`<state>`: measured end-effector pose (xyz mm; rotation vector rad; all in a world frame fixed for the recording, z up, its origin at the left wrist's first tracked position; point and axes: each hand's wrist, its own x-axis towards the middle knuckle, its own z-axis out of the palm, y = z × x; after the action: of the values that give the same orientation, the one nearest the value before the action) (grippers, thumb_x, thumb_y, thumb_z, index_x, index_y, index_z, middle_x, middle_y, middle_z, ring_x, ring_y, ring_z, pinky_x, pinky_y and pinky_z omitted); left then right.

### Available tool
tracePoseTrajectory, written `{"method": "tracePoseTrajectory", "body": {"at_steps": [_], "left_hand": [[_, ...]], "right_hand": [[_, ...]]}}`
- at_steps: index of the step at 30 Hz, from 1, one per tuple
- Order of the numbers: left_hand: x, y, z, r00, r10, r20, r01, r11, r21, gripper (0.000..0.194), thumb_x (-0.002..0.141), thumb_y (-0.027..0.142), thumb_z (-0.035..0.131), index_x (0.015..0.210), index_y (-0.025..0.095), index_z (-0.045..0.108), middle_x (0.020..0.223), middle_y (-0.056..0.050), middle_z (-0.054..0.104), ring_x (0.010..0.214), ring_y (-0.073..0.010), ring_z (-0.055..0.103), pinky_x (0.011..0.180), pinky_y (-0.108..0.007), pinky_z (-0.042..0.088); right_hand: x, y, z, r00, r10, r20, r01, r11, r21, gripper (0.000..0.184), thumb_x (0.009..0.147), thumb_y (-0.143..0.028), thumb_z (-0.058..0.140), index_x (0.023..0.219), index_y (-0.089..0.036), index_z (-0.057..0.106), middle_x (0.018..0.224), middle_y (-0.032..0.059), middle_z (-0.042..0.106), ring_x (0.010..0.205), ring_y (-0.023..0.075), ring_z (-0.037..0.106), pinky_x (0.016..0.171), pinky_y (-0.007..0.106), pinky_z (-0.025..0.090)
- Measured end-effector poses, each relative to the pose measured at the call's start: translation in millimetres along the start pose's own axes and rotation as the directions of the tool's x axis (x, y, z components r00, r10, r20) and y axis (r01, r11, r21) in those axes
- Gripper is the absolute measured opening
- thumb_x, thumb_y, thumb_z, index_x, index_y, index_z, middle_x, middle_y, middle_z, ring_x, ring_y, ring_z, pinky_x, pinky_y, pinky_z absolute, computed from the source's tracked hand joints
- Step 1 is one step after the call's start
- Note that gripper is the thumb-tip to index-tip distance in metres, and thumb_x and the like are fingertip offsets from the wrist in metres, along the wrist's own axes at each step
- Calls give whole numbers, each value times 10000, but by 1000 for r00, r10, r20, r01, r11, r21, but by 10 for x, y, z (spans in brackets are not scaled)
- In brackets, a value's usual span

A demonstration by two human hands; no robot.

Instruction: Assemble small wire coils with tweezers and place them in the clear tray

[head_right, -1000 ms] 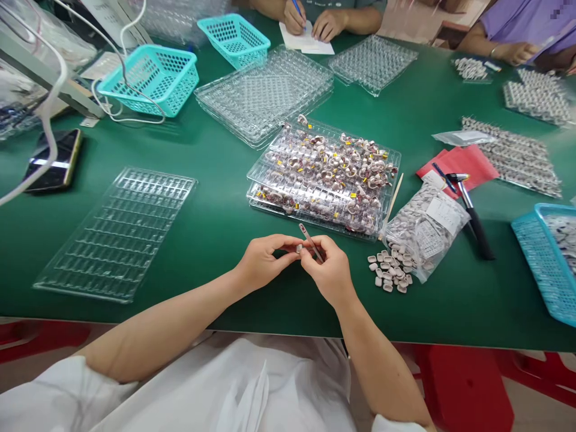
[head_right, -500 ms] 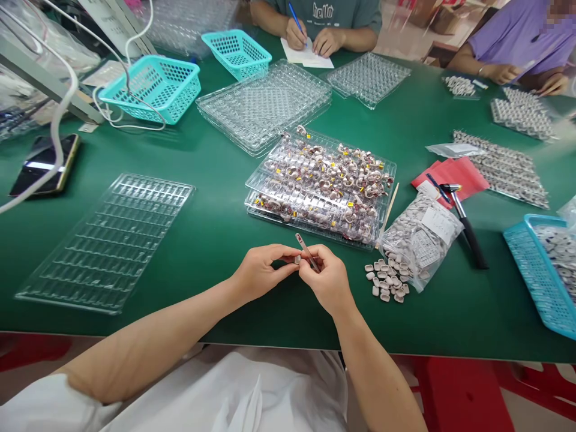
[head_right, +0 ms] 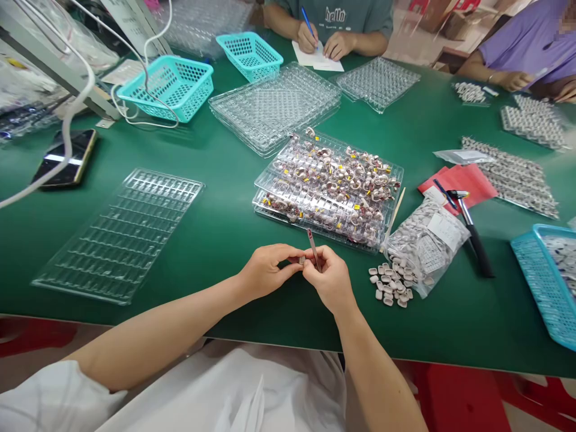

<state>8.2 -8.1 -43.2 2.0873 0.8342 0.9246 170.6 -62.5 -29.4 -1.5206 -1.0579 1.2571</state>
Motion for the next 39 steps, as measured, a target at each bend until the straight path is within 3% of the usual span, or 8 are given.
{"method": "tracePoseTrajectory", "body": {"at_steps": [22, 28, 33, 39], "left_hand": [[-7, 6, 16, 990, 139, 16, -140, 987, 81, 153, 874, 209, 612, 1007, 183, 682, 876, -59, 767, 779, -181, 717, 735, -299, 559], [-12, 5, 21, 985, 172, 33, -174, 977, 123, 164, 881, 186, 587, 1021, 175, 672, 869, -62, 765, 768, -182, 712, 724, -301, 558], [-17, -5, 27, 982, 187, 22, -188, 973, 137, 162, 875, 166, 587, 1015, 165, 667, 878, -64, 765, 763, -183, 707, 722, -305, 558], [4, 34, 6, 990, 139, 10, -140, 988, 66, 151, 877, 189, 609, 1018, 183, 661, 925, -60, 766, 794, -171, 712, 756, -298, 563]], "right_hand": [[5, 2, 24, 999, -31, -45, 30, 999, -9, 85, 778, -281, 620, 786, -196, 632, 824, 61, 696, 775, 207, 634, 635, 306, 521], [-27, -12, 51, 995, -34, -90, 27, 997, -78, 50, 768, -238, 597, 786, -200, 623, 809, 50, 691, 800, 207, 640, 656, 300, 516], [-56, -18, 75, 991, -52, -124, 34, 989, -142, 45, 769, -223, 595, 799, -197, 617, 867, 51, 701, 779, 192, 643, 672, 295, 512], [-50, -10, 14, 995, -53, -83, 49, 998, -48, 96, 807, -294, 606, 809, -201, 628, 859, 57, 696, 799, 201, 643, 639, 288, 520]]}}
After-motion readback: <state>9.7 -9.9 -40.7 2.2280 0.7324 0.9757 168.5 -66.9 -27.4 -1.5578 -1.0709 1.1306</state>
